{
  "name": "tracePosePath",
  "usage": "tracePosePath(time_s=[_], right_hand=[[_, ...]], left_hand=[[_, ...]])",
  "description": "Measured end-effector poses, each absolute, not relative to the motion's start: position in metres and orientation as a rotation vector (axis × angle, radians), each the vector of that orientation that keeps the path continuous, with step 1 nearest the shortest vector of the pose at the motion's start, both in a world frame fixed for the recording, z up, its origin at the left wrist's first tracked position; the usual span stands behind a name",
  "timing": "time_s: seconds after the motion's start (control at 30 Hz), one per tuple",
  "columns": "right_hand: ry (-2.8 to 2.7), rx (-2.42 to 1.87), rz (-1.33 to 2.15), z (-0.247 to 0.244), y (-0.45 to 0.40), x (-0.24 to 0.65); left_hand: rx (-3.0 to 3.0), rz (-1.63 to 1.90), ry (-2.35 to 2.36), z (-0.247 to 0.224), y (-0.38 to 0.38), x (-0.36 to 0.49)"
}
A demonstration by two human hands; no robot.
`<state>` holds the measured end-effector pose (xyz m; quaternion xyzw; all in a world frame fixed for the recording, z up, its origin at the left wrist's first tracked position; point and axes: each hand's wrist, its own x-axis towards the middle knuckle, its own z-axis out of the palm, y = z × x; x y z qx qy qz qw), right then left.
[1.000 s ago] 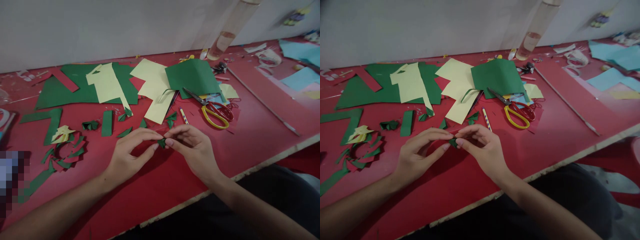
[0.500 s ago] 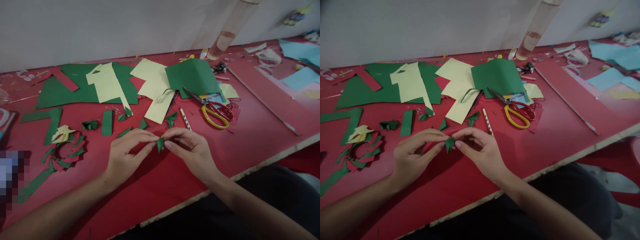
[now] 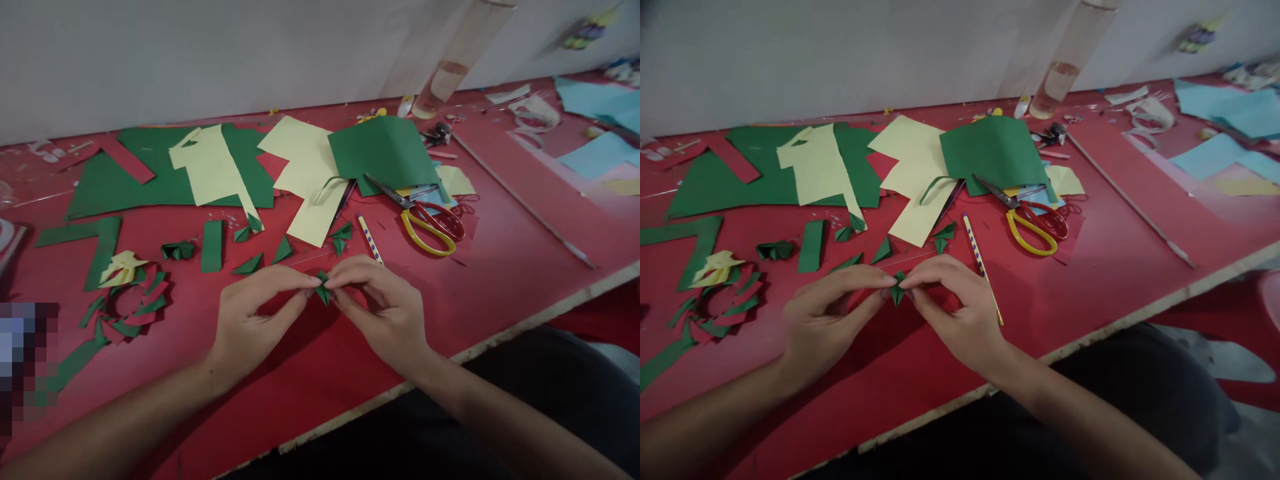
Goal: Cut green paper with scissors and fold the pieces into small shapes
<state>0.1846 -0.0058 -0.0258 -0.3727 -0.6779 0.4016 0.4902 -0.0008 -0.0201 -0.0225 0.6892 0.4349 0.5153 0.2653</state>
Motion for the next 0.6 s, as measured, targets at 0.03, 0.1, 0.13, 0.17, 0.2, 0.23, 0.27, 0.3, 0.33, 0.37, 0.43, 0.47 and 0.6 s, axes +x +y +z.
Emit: tracePosePath(time_s=[0.03, 0.1, 0.13, 0.17, 0.2, 0.23, 0.27, 0.3, 0.33, 0.37, 0.43, 0.47, 0.6], right_hand=[[-1.650, -0.916, 0.972, -0.0250, -0.0057, 0.1845], [-1.650, -0.934, 0.975, -0.0239, -0.0056, 0.1840], [-1.650, -0.936, 0.980, -0.0236, -0.0056, 0.1837], [-1.653, -0.931, 0.986, -0.0235, -0.0057, 0.1835], [-1.657, -0.926, 0.993, -0.0235, -0.0057, 0.1833], [-1.660, -0.922, 1.002, -0.0235, -0.0059, 0.1832], [-1.660, -0.919, 1.011, -0.0235, -0.0061, 0.1831], [-1.661, -0.917, 1.016, -0.0234, -0.0063, 0.1832], [-1.662, -0.916, 1.018, -0.0233, -0.0065, 0.1833], [-1.663, -0.917, 1.016, -0.0232, -0.0067, 0.1834], [-1.664, -0.923, 1.005, -0.0231, -0.0069, 0.1836], [-1.662, -0.931, 1.001, -0.0231, -0.0068, 0.1837], [-1.630, -0.972, 0.998, -0.0239, -0.0057, 0.1835]], left_hand=[[1.875, 1.388, 1.177, -0.0221, -0.0199, -0.0010], [1.883, 1.374, 1.191, -0.0215, -0.0198, -0.0012], [1.880, 1.369, 1.193, -0.0214, -0.0199, -0.0013], [1.872, 1.367, 1.192, -0.0214, -0.0201, -0.0014], [1.858, 1.365, 1.190, -0.0215, -0.0204, -0.0016], [1.842, 1.363, 1.188, -0.0218, -0.0207, -0.0019], [1.824, 1.361, 1.186, -0.0221, -0.0209, -0.0021], [1.807, 1.356, 1.187, -0.0224, -0.0211, -0.0023], [1.793, 1.347, 1.187, -0.0226, -0.0213, -0.0023], [1.778, 1.335, 1.190, -0.0227, -0.0214, -0.0022], [1.711, 1.320, 1.203, -0.0224, -0.0216, -0.0009], [1.656, 1.309, 1.211, -0.0220, -0.0217, 0.0001], [1.413, 1.253, 1.188, -0.0201, -0.0208, 0.0054]])
